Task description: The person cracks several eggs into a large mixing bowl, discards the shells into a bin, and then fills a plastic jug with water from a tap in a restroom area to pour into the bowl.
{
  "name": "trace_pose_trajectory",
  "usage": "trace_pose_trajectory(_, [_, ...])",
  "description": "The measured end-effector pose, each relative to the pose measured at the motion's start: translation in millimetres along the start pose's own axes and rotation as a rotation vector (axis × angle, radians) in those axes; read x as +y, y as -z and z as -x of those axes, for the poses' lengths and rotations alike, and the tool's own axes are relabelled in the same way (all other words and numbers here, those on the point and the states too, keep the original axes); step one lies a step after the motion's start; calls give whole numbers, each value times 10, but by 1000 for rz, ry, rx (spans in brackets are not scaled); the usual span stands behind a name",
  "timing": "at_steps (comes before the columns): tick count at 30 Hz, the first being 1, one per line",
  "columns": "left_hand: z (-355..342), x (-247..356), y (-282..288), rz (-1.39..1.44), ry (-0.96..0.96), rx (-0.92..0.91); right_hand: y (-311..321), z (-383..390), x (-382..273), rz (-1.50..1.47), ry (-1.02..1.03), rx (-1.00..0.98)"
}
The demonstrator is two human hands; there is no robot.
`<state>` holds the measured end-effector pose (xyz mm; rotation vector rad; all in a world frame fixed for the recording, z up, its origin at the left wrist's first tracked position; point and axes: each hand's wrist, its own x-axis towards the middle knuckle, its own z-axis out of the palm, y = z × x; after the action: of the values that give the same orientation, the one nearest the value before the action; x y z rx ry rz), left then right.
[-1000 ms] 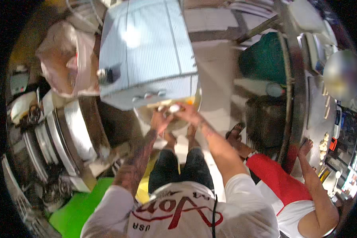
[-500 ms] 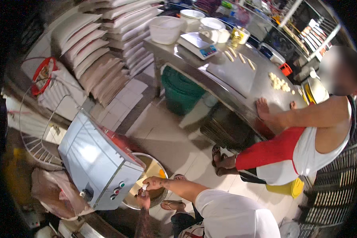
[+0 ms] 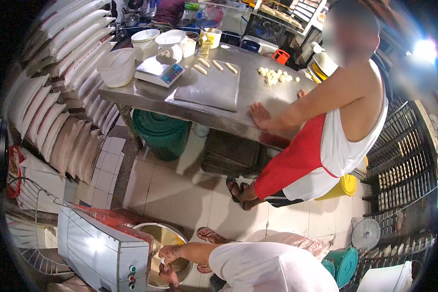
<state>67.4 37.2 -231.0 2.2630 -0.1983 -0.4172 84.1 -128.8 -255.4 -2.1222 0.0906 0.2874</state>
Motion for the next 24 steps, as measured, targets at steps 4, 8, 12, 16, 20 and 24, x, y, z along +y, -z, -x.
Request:
trace_pose_trajectory(4, [14, -50, 33, 33, 59, 13, 165, -19, -198, 21, -34, -77])
trace_pose_trajectory(8, [40, -47, -6, 22, 173, 71, 242, -28, -267, 25, -56, -209])
trace_pose_trajectory(12, [16, -4, 26, -17, 142, 79, 187, -80, -264, 7, -58, -238])
trace_pose_trajectory(16, [55, -94, 100, -16, 104, 47, 124, -81, -285, 5, -104, -282])
trace_pose_trajectory(20, [99, -159, 113, -35, 51, 50, 26, -37, -203, -37, 12, -224])
trace_pose_trajectory(24, [119, -195, 97, -100, 105, 80, -70, -60, -222, 28, 1, -304])
